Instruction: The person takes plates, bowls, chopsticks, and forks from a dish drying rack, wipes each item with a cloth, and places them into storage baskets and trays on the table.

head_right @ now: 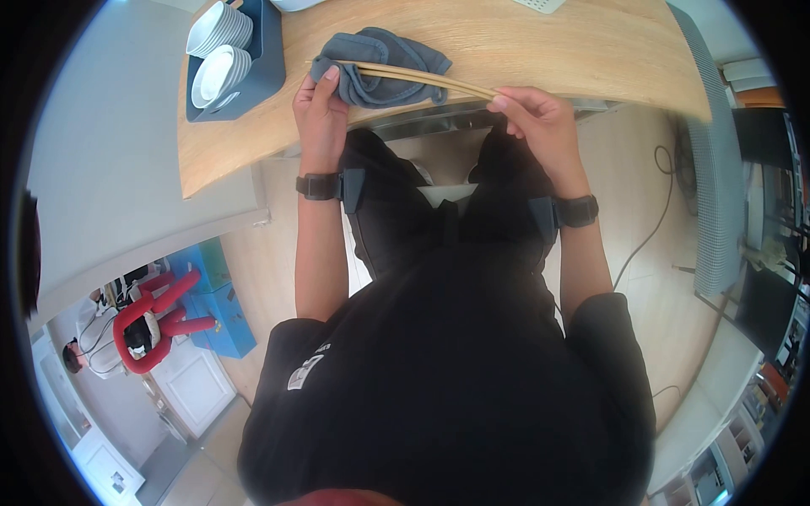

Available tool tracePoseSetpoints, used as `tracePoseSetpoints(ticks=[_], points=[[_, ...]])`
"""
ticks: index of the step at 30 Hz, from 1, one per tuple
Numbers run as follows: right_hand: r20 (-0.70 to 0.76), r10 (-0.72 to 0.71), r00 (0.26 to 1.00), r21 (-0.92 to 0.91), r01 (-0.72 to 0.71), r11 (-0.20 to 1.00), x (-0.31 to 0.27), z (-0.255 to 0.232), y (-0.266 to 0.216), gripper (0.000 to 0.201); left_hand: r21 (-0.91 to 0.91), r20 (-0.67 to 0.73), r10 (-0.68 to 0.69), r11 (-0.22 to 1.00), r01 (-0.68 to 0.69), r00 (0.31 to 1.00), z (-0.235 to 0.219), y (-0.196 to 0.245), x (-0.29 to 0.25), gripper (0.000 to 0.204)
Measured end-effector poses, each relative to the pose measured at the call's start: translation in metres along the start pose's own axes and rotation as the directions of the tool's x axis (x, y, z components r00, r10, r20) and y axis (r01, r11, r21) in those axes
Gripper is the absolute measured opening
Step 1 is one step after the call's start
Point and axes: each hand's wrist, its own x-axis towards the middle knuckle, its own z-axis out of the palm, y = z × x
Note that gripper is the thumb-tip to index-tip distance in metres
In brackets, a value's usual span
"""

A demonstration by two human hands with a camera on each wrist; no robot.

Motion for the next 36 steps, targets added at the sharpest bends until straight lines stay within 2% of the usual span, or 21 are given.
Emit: tracePoseSetpoints(ticks=[3, 5, 9, 15, 21, 23, 24, 26, 33, 36], points=[[-0.034, 0.032, 0.999, 0.025, -0.031, 0.999, -0.004, -0.012, 0.003, 0.023, 0.002, -0.001, 0.005, 1.0, -0.005, 1.0, 0.0, 0.0, 0.0, 0.02], [-0.056, 0.059, 0.997, 0.12, -0.052, 0.991, -0.005, -0.017, 0.004, 0.024, -0.004, -0.001, 0.003, 1.0, -0.003, 1.0, 0.001, 0.0, 0.0, 0.021], [-0.087, 0.063, 0.994, 0.149, -0.049, 0.988, -0.004, -0.024, 0.009, 0.028, -0.053, -0.028, -0.004, 0.999, 0.003, 1.0, 0.003, 0.003, -0.001, 0.02], [-0.1, 0.09, 0.991, 0.151, -0.074, 0.986, -0.006, -0.02, 0.003, 0.025, -0.03, -0.023, 0.008, 0.999, -0.009, 1.0, 0.003, 0.002, -0.001, 0.023], [-0.029, 0.175, 0.984, 0.344, -0.154, 0.926, -0.005, -0.02, 0.001, 0.032, -0.004, -0.076, 0.003, 1.0, -0.003, 0.997, 0.004, 0.003, -0.001, 0.023], [0.049, 0.182, 0.982, 0.457, -0.184, 0.87, -0.004, -0.021, 0.002, 0.032, 0.025, -0.09, 0.007, 1.0, -0.004, 0.996, 0.004, 0.002, -0.001, 0.021], [0.045, 0.182, 0.982, 0.456, -0.183, 0.871, -0.004, -0.02, 0.0, 0.032, 0.025, -0.104, 0.013, 1.0, -0.011, 0.994, 0.005, 0.002, 0.0, 0.02], [0.022, 0.201, 0.979, 0.572, -0.177, 0.801, -0.004, -0.017, -0.005, 0.028, 0.023, -0.113, 0.016, 1.0, -0.014, 0.993, 0.008, 0.002, 0.0, 0.02], [0.014, 0.183, 0.983, 0.581, -0.157, 0.799, -0.002, -0.028, 0.012, 0.024, 0.008, -0.142, 0.021, 1.0, -0.02, 0.99, 0.012, 0.004, 0.0, 0.018], [0.054, 0.19, 0.98, 0.637, -0.18, 0.749, -0.003, -0.028, 0.013, 0.024, 0.007, -0.145, 0.024, 1.0, -0.023, 0.989, 0.011, 0.004, 0.001, 0.017]])
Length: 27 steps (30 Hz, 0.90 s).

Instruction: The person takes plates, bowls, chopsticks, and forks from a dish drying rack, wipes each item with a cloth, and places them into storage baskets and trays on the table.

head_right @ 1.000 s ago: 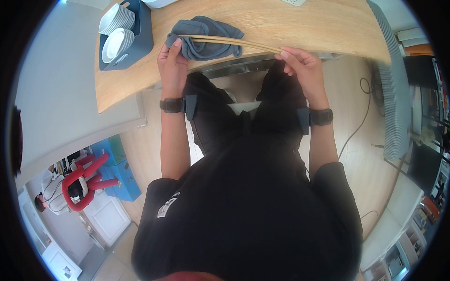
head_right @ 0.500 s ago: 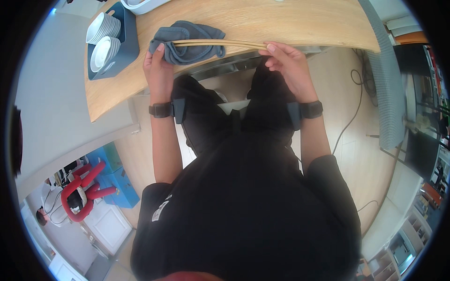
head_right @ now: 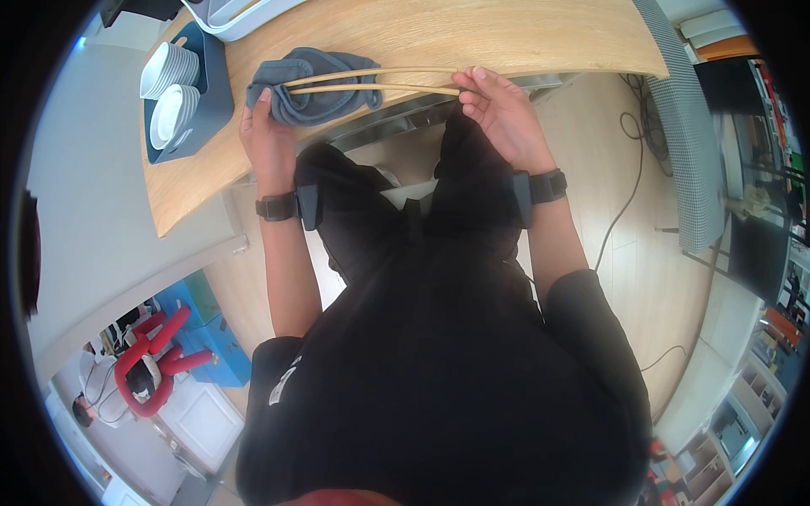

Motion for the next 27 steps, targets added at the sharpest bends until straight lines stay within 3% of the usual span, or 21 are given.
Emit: tracePoseSetpoints(ticks=[8, 11, 21, 24, 26, 27], points=[[0.042, -0.012, 0.999, 0.104, 0.008, 0.995, 0.0, 0.009, -0.004, 0.035, -0.018, 0.005, -0.003, 1.0, 0.003, 1.0, -0.001, 0.001, 0.0, 0.017], [0.03, -0.058, 0.998, -0.019, 0.058, 0.998, -0.001, 0.013, -0.003, 0.038, -0.013, 0.008, -0.004, 1.0, 0.004, 1.0, -0.001, 0.001, -0.001, 0.017], [0.184, -0.138, 0.973, -0.013, 0.143, 0.99, -0.003, 0.025, -0.006, 0.044, 0.002, 0.014, -0.005, 1.0, 0.005, 1.0, 0.0, 0.001, -0.001, 0.016], [0.193, -0.132, 0.972, -0.079, 0.149, 0.986, -0.008, 0.031, -0.006, 0.041, 0.004, 0.017, 0.002, 1.0, -0.002, 1.0, 0.0, 0.001, -0.002, 0.016], [0.209, -0.122, 0.97, -0.268, 0.177, 0.947, -0.012, 0.033, -0.005, 0.039, 0.007, 0.017, 0.008, 1.0, -0.008, 1.0, -0.001, 0.001, -0.001, 0.017], [0.21, -0.122, 0.97, -0.268, 0.178, 0.947, -0.01, 0.033, -0.004, 0.039, 0.003, 0.02, 0.011, 1.0, -0.011, 1.0, -0.001, 0.0, 0.0, 0.017]])
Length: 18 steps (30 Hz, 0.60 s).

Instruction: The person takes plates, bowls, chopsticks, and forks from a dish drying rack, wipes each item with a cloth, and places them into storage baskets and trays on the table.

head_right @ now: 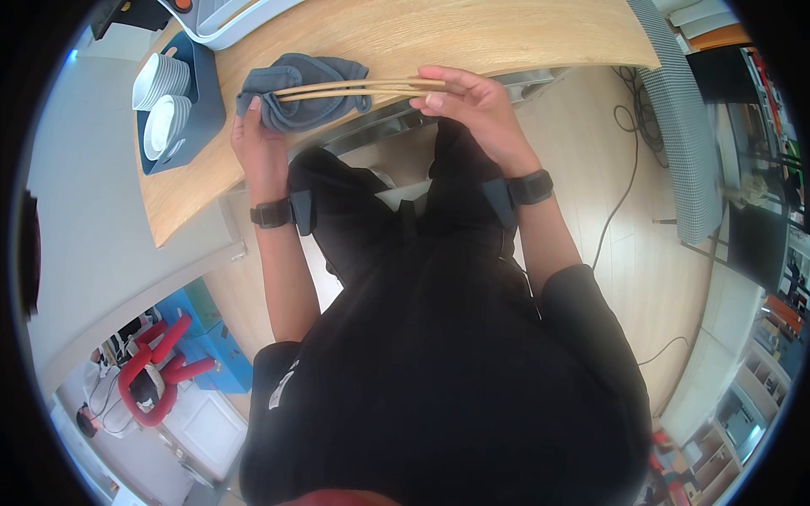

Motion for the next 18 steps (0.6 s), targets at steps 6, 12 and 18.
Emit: tracePoseSetpoints(ticks=[6, 12, 18], points=[[-0.144, -0.009, 0.99, -0.171, -0.016, 0.985, 0.002, -0.002, 0.012, 0.034, 0.002, 0.003, -0.005, 1.0, 0.005, 1.0, -0.003, -0.002, -0.001, 0.019], [-0.246, 0.023, 0.969, -0.145, -0.061, 0.988, 0.004, -0.004, 0.014, 0.028, 0.011, 0.014, 0.003, 1.0, -0.003, 1.0, -0.001, -0.001, -0.002, 0.023], [-0.309, 0.017, 0.951, -0.138, -0.062, 0.989, 0.006, -0.011, 0.014, 0.027, -0.008, 0.012, -0.004, 1.0, 0.004, 1.0, -0.005, -0.005, -0.001, 0.025]])
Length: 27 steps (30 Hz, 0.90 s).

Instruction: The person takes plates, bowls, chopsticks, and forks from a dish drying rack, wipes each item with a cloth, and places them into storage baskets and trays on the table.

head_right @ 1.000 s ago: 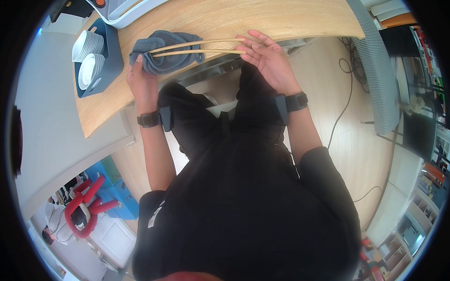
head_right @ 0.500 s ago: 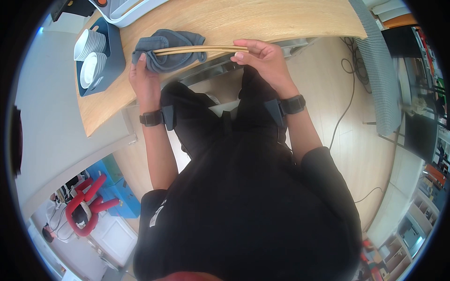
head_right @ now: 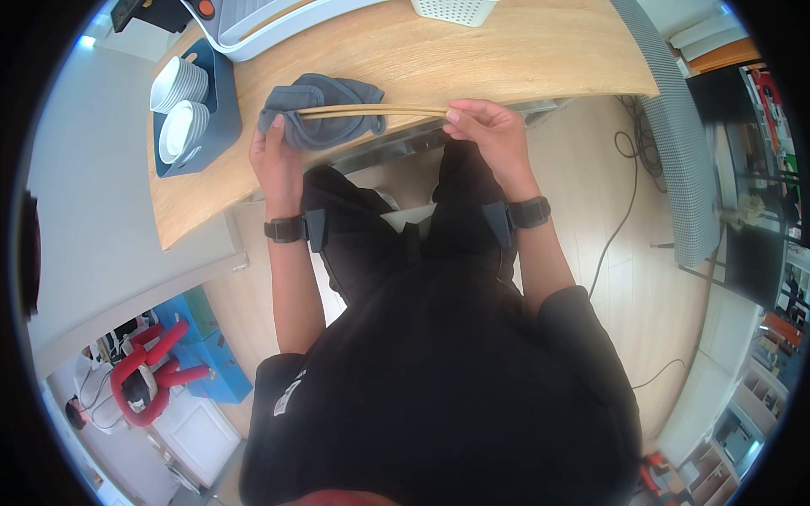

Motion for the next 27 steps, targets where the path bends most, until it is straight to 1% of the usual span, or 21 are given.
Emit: tracePoseSetpoints(ticks=[1, 3, 4, 6, 7, 9, 10, 12, 13, 15, 16, 18, 22, 24, 27], points=[[0.004, -0.005, 1.0, -0.002, 0.005, 1.0, 0.0, -0.002, -0.001, 0.027, -0.001, 0.0, -0.003, 1.0, 0.003, 1.0, 0.0, 0.0, -0.001, 0.025], [-0.05, 0.007, 0.999, 0.045, -0.005, 0.999, 0.001, -0.006, -0.002, 0.026, -0.005, -0.003, 0.0, 1.0, 0.0, 1.0, 0.0, 0.003, -0.001, 0.026], [-0.046, 0.003, 0.999, 0.043, -0.001, 0.999, 0.001, -0.01, -0.003, 0.026, -0.022, -0.008, -0.004, 1.0, 0.004, 1.0, 0.001, 0.004, -0.001, 0.026], [-0.052, 0.032, 0.998, 0.153, -0.024, 0.988, 0.001, -0.021, -0.004, 0.025, -0.045, -0.012, -0.006, 0.999, 0.006, 1.0, 0.004, 0.004, -0.001, 0.026], [-0.051, 0.03, 0.998, 0.149, -0.022, 0.989, 0.002, -0.026, -0.004, 0.025, -0.041, -0.013, -0.007, 0.999, 0.006, 1.0, 0.004, 0.004, 0.0, 0.026], [-0.033, 0.048, 0.998, 0.319, -0.035, 0.947, 0.002, -0.035, -0.003, 0.023, -0.041, -0.015, -0.009, 0.999, 0.009, 1.0, 0.003, 0.003, -0.001, 0.026], [-0.034, 0.047, 0.998, 0.315, -0.034, 0.949, 0.003, -0.038, -0.002, 0.023, -0.045, -0.013, -0.015, 0.999, 0.015, 1.0, 0.003, 0.003, -0.001, 0.026], [-0.01, 0.067, 0.998, 0.492, -0.054, 0.869, 0.005, -0.043, -0.003, 0.026, -0.052, -0.011, -0.02, 0.998, 0.02, 1.0, 0.004, 0.003, -0.001, 0.026], [-0.009, 0.067, 0.998, 0.489, -0.053, 0.871, 0.005, -0.043, -0.003, 0.026, -0.044, -0.013, -0.018, 0.999, 0.017, 1.0, 0.004, 0.003, -0.001, 0.026], [-0.031, 0.111, 0.993, 0.594, -0.072, 0.801, 0.005, -0.04, -0.005, 0.027, -0.038, -0.019, -0.015, 0.999, 0.014, 1.0, 0.003, 0.003, -0.001, 0.026], [-0.03, 0.112, 0.993, 0.59, -0.073, 0.804, 0.006, -0.04, -0.005, 0.027, -0.028, -0.017, -0.013, 1.0, 0.012, 1.0, 0.003, 0.003, -0.001, 0.026], [0.007, 0.126, 0.992, 0.677, -0.097, 0.729, 0.008, -0.042, 0.0, 0.028, -0.025, -0.018, -0.012, 1.0, 0.011, 1.0, 0.002, 0.002, -0.001, 0.027], [0.031, 0.161, 0.986, 0.688, -0.138, 0.713, 0.009, -0.041, -0.001, 0.024, -0.03, -0.025, -0.025, 0.999, 0.024, 0.999, 0.005, 0.004, -0.002, 0.026], [-0.087, 0.169, 0.982, 0.58, -0.088, 0.81, 0.009, -0.034, -0.002, 0.022, -0.036, -0.037, -0.023, 0.999, 0.022, 0.999, 0.004, 0.005, -0.001, 0.026], [-0.075, 0.154, 0.985, 0.554, -0.088, 0.828, 0.011, -0.032, -0.007, 0.02, -0.022, -0.047, 0.0, 1.0, -0.001, 0.999, 0.004, 0.004, -0.001, 0.026]])
